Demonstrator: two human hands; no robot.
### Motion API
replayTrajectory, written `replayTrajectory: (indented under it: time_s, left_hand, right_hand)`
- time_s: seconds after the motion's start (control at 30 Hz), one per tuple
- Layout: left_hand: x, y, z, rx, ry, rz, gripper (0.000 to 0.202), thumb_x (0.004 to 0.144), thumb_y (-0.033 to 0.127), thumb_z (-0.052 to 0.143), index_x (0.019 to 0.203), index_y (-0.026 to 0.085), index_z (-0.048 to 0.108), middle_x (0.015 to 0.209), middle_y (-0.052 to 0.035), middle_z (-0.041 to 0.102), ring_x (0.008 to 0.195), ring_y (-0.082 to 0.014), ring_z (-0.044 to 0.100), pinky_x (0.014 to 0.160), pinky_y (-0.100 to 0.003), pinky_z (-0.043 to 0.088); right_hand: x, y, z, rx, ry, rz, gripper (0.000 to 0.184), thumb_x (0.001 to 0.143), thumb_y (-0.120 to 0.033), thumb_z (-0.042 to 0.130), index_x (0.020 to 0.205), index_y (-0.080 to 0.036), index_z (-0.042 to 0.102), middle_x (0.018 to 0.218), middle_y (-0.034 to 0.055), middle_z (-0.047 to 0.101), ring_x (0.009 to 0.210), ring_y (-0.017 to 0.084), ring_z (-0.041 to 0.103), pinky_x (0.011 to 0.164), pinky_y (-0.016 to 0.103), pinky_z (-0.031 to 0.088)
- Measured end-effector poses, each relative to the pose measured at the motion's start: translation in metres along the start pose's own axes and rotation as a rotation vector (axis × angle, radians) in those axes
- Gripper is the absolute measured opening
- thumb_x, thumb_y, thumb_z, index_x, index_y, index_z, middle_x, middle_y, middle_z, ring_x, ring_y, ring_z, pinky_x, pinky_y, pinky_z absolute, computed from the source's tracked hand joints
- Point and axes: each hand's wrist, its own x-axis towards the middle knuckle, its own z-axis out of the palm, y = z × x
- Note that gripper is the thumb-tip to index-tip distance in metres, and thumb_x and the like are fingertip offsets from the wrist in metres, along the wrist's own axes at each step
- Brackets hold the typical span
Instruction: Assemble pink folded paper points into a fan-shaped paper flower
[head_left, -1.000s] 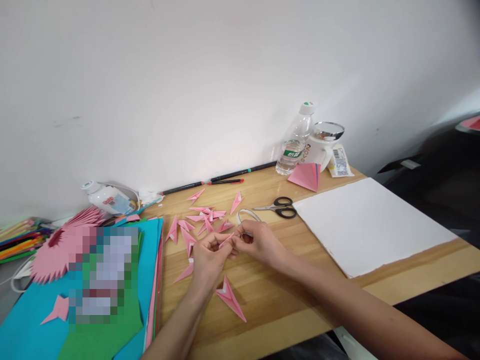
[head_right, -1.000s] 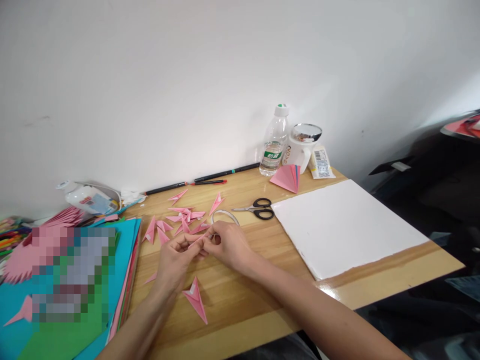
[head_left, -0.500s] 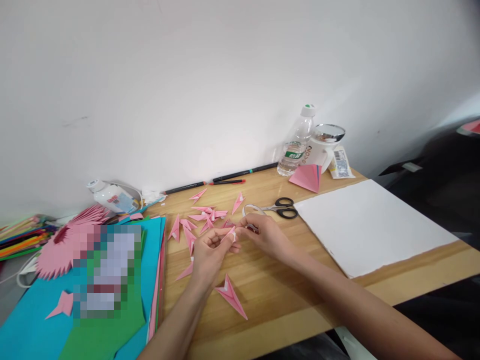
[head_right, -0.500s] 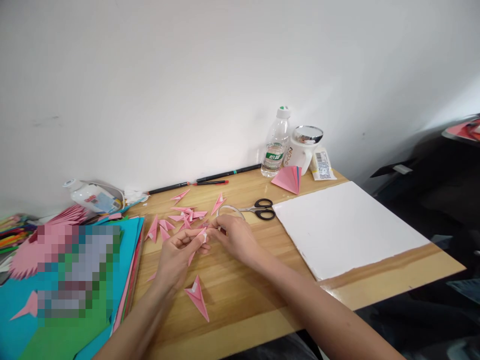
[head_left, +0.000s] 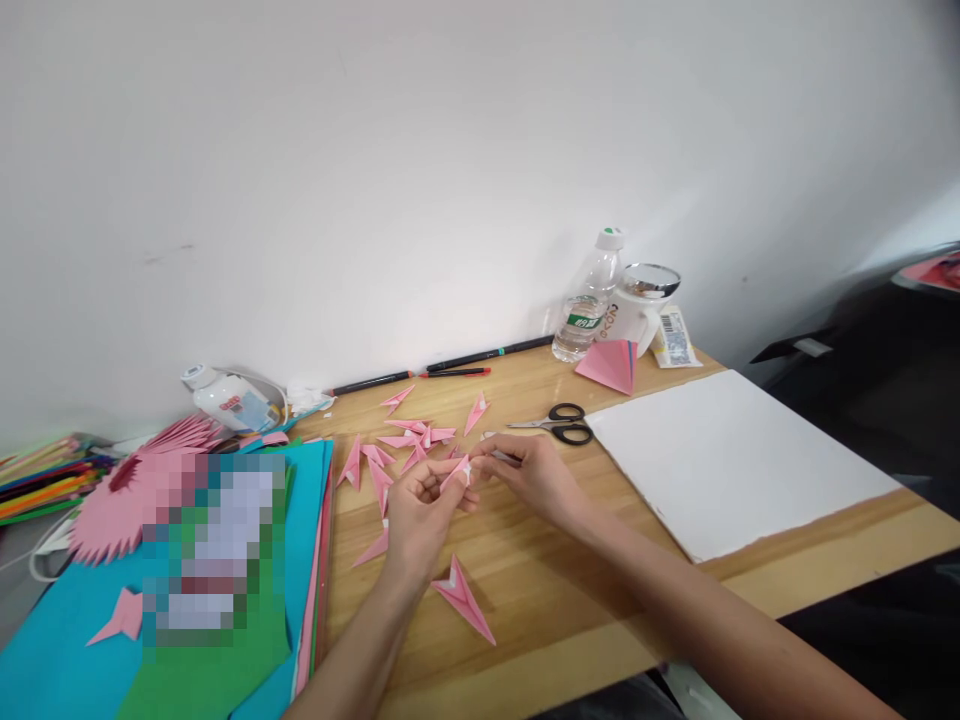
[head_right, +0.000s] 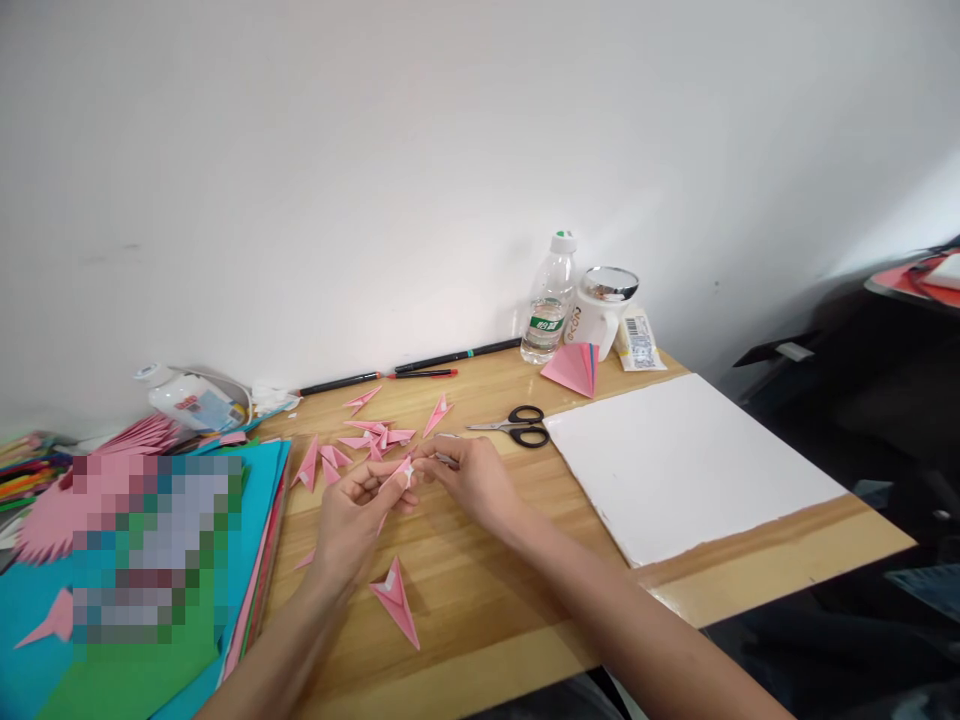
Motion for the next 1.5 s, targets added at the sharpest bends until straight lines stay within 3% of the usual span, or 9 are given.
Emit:
replayTrajectory:
  time_s: [0.2,0.5,0.63,0.73,0.83,0.9,1.0,1.17,1.5]
  left_hand:
    - [0.005,0.004,-0.010,0.008,0.045,0.081,0.014,0.066,0.023,0.068,0.074,0.012,0.063,0.060,-0.0008,0.065,0.049,-0.0096,0.058,0.048,-0.020,0.048]
    - [0.013,-0.002,-0.012,-0.118,-0.025,0.099,0.031,0.073,0.030,0.064,0.099,0.015,0.057,0.063,-0.0003,0.064,0.048,-0.0101,0.055,0.043,-0.019,0.042]
    - [0.014,0.000,-0.015,-0.149,-0.025,0.139,0.033,0.074,0.029,0.063,0.104,0.018,0.057,0.057,0.0038,0.056,0.044,-0.0071,0.048,0.038,-0.016,0.034]
    - [0.014,0.003,-0.014,-0.152,-0.036,0.157,0.035,0.074,0.028,0.063,0.107,0.019,0.057,0.059,0.0043,0.054,0.043,-0.0058,0.045,0.036,-0.015,0.031]
    - [0.013,0.004,-0.013,-0.134,-0.025,0.159,0.041,0.072,0.026,0.063,0.112,0.020,0.054,0.065,0.0033,0.056,0.042,-0.0060,0.047,0.035,-0.016,0.031]
    - [0.013,0.003,-0.012,-0.121,-0.015,0.155,0.044,0.072,0.025,0.064,0.114,0.021,0.053,0.065,0.0034,0.057,0.042,-0.0062,0.047,0.034,-0.016,0.032]
    - [0.013,0.001,-0.013,-0.118,-0.009,0.141,0.038,0.072,0.027,0.064,0.109,0.020,0.057,0.056,0.0057,0.052,0.038,-0.0046,0.041,0.034,-0.015,0.027]
    - [0.010,0.002,-0.014,-0.082,0.029,0.140,0.026,0.072,0.039,0.062,0.086,0.017,0.065,0.044,0.0072,0.044,0.035,-0.0042,0.037,0.033,-0.016,0.026]
    - [0.007,0.005,-0.011,-0.164,0.005,0.119,0.025,0.064,0.034,0.071,0.079,0.016,0.064,0.053,0.0053,0.058,0.025,-0.0045,0.044,0.021,-0.014,0.026]
  right_hand:
    - [0.009,0.002,-0.023,-0.063,0.268,0.117,0.026,0.083,-0.036,0.050,0.097,-0.016,0.060,0.065,0.0023,0.068,0.048,0.010,0.048,0.048,0.020,0.033]
    - [-0.008,-0.015,-0.008,-0.029,-0.110,-0.160,0.063,0.087,-0.026,0.044,0.141,-0.016,0.012,0.055,-0.0063,0.051,0.045,0.009,0.033,0.048,0.019,0.028]
    - [-0.012,-0.022,-0.011,0.088,-0.175,-0.183,0.071,0.087,-0.025,0.042,0.141,-0.017,-0.003,0.070,-0.0004,0.057,0.059,0.013,0.045,0.058,0.024,0.038]
    - [-0.013,-0.026,-0.012,0.201,-0.235,-0.178,0.066,0.089,-0.027,0.039,0.141,-0.018,-0.001,0.079,0.0036,0.059,0.074,0.015,0.052,0.070,0.029,0.040]
    - [-0.011,-0.022,-0.012,0.495,-0.301,-0.082,0.064,0.090,-0.036,0.041,0.140,-0.017,0.007,0.071,0.0008,0.058,0.065,0.013,0.052,0.062,0.026,0.040]
    - [-0.008,-0.019,-0.012,0.686,-0.308,-0.021,0.058,0.088,-0.042,0.045,0.135,-0.016,0.025,0.062,-0.0017,0.056,0.052,0.010,0.046,0.052,0.023,0.034]
    - [-0.004,-0.017,-0.015,0.818,-0.247,0.047,0.042,0.084,-0.047,0.050,0.110,-0.014,0.054,0.049,-0.0059,0.045,0.042,0.007,0.029,0.045,0.022,0.021]
    - [0.001,-0.022,-0.018,0.916,-0.220,0.165,0.035,0.079,-0.049,0.055,0.075,-0.014,0.059,0.045,-0.0081,0.030,0.044,0.007,0.019,0.045,0.024,0.015]
    - [0.005,-0.010,-0.015,1.101,-0.218,0.240,0.026,0.081,-0.036,0.057,0.091,-0.015,0.066,0.080,0.0056,0.064,0.054,0.008,0.039,0.051,0.020,0.034]
